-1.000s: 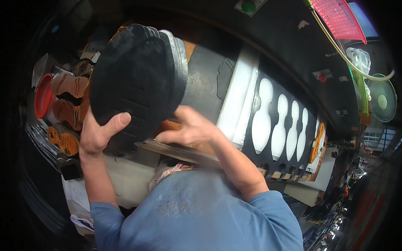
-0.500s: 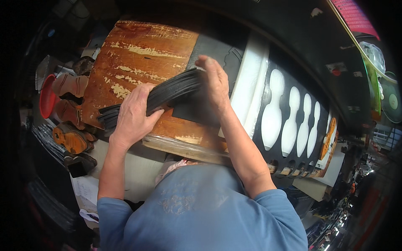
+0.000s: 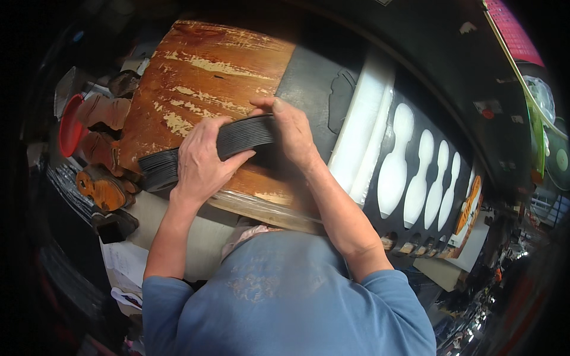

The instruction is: The person uses a green-handled tool to scrape a black shoe sole, then retrieves a plastic bag from under the table. They place the sole into the bag, tie it shut, and set it under the table. Finally, they arrange several shoe sole molds on the workbench.

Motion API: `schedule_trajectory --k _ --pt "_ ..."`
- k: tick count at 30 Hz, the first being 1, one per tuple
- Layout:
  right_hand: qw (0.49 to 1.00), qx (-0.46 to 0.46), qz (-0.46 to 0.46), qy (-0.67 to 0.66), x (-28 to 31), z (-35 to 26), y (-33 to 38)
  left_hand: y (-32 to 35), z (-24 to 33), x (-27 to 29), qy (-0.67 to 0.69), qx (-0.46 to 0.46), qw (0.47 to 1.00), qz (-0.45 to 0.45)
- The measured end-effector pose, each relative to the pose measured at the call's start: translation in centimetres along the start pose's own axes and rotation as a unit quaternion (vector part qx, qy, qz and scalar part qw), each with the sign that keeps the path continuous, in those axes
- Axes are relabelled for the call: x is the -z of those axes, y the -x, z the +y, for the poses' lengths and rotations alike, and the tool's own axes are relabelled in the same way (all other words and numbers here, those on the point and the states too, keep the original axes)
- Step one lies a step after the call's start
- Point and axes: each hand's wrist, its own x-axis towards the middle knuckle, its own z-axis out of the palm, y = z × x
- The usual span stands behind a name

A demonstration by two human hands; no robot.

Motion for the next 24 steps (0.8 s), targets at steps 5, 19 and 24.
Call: schedule_trajectory --k 5,19,24 --pt "0.997 -0.044 0.021 -0.053 0.4 0.7 -1.1 -0.7 -0.6 -0.1 -0.016 -0.039 0.998 0.038" --pt "0.972 0.087 -0.118 0.185 -9.8 -3.0 7.7 2.6 5.0 6.6 0.645 0.128 0.655 0.372" --pt "0.938 0.036 -0.163 0.303 -10.0 -2.0 12.7 9.1 5.5 3.3 0.582 0.301 0.602 0.457"
